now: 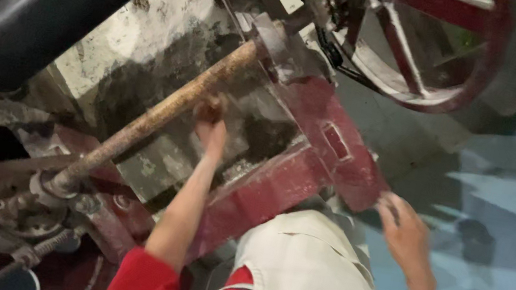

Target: The person cleans a red industrial machine using a yellow-handled brush. They scrub the metal surfaces, rollers, and crevices to remove white residue and debris.

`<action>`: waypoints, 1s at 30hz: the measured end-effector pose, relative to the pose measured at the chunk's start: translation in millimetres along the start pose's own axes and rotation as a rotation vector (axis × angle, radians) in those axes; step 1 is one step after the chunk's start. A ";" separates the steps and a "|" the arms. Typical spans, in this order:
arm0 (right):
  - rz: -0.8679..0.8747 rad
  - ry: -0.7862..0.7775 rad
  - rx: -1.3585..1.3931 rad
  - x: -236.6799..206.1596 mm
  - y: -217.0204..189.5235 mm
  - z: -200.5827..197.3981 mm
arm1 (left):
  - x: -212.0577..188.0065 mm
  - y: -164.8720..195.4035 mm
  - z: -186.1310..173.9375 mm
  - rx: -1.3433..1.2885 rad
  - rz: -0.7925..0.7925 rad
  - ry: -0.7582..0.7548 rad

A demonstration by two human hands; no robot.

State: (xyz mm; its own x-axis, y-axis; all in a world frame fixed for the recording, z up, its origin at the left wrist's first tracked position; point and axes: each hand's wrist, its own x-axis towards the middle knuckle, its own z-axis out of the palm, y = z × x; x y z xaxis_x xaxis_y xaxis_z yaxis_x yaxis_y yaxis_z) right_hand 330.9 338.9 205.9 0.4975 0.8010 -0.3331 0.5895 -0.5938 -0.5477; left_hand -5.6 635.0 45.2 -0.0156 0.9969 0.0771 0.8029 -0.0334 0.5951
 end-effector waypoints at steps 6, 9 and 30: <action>-0.129 -0.349 0.416 46.7 -80.7 28.4 | -107.7 120.0 -40.9 -0.580 -0.107 -0.052; -0.600 -0.278 0.313 60.7 -94.6 40.6 | -124.6 180.9 -56.3 -0.695 0.260 -0.109; -0.636 0.029 0.618 295.4 -148.3 45.5 | -162.6 155.6 -139.0 0.039 0.257 -0.777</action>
State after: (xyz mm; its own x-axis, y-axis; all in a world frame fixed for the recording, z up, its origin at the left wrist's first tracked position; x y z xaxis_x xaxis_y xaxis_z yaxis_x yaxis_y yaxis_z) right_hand 361.4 667.1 153.7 0.2142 0.9580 0.1905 0.3149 0.1169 -0.9419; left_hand 39.1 457.8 236.5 0.5774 0.7240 -0.3774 0.7458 -0.2795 0.6047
